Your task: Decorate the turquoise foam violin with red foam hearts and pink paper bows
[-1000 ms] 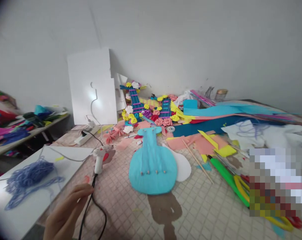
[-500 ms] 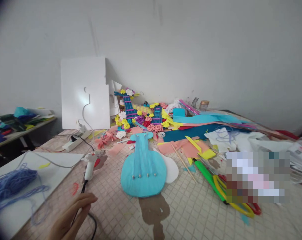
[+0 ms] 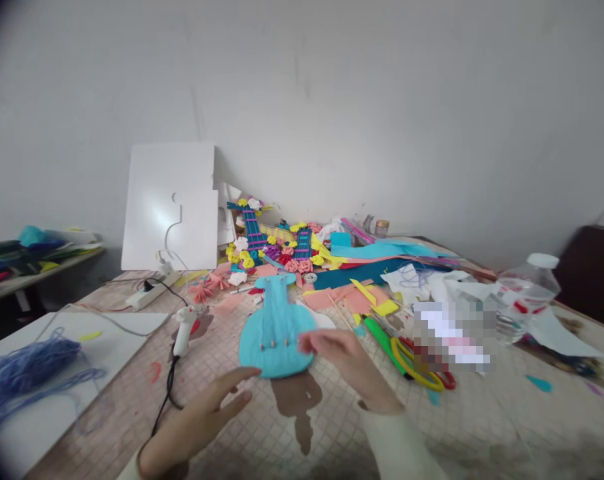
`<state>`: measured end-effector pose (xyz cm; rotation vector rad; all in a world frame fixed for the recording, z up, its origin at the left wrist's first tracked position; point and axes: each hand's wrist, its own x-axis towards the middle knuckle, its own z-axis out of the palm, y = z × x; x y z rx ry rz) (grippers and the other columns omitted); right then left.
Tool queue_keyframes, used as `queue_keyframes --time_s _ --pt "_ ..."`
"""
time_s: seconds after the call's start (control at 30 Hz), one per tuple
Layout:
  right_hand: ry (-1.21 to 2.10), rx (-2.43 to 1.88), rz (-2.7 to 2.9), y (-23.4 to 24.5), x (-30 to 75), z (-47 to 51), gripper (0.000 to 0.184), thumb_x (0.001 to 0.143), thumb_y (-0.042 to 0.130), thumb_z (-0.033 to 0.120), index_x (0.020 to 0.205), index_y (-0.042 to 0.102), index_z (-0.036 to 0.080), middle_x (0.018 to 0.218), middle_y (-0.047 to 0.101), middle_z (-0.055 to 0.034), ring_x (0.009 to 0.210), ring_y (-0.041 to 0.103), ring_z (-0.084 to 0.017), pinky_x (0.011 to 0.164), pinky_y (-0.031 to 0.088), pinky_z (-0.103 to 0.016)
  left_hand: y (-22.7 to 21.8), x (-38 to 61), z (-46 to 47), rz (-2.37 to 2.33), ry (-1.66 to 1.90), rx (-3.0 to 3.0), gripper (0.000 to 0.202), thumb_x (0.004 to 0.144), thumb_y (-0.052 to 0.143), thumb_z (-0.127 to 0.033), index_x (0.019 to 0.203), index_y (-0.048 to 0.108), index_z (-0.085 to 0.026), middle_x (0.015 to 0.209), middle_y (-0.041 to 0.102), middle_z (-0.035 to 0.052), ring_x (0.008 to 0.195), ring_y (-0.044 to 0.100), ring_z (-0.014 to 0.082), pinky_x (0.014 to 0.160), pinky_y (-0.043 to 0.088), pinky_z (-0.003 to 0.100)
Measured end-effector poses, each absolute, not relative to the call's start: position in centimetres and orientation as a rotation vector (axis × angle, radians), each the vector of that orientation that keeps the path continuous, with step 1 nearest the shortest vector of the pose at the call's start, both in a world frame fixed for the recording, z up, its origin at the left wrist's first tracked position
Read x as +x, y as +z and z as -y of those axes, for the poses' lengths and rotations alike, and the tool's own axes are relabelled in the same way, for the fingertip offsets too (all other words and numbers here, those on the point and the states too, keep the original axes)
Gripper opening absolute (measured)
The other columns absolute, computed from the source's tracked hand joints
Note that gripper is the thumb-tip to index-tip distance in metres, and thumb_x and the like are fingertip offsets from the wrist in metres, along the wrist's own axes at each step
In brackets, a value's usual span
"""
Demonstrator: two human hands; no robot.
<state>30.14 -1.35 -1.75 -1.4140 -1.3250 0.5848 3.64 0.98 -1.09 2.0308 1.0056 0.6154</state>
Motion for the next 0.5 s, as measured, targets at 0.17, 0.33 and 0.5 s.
queue_keyframes --time_s 0.17,0.33,0.5 --pt "0.506 -1.554 1.14 -4.5 28.9 -1.3 0.034 0.065 0.055 0.039 0.082 0.067 0.012 0.082 0.067 -0.0137 0.078 0.059 -0.028 0.076 0.044 -0.042 -4.9 5.9 -4.4 -1.077 1.133 1.26 0.055 0.057 0.066 -0.031 0.107 0.052 -0.013 0.124 0.047 0.0161 0.12 0.038 0.0295 0.101 0.029 0.04" --pt "0.561 -1.464 1.055 -6.0 28.7 -1.7 0.037 0.061 0.06 0.039 0.087 0.065 0.012 0.088 0.067 -0.0133 0.076 0.061 -0.025 0.074 0.046 -0.038 -5.0 6.9 -5.2 -0.997 1.143 0.946 0.052 0.065 0.058 -0.027 0.113 0.039 -0.019 0.105 0.058 0.0092 0.089 0.059 0.0207 0.074 0.046 0.033" --pt "0.671 -1.337 0.946 -5.6 28.8 -1.3 0.047 0.059 0.065 0.038 0.097 0.061 0.01 0.095 0.065 -0.0129 0.081 0.062 -0.023 0.07 0.05 -0.032 -3.7 6.8 -4.1 -0.921 1.124 0.773 0.048 0.061 0.061 -0.018 0.106 0.044 -0.025 0.098 0.058 0.0016 0.075 0.058 0.0145 0.064 0.045 0.028"
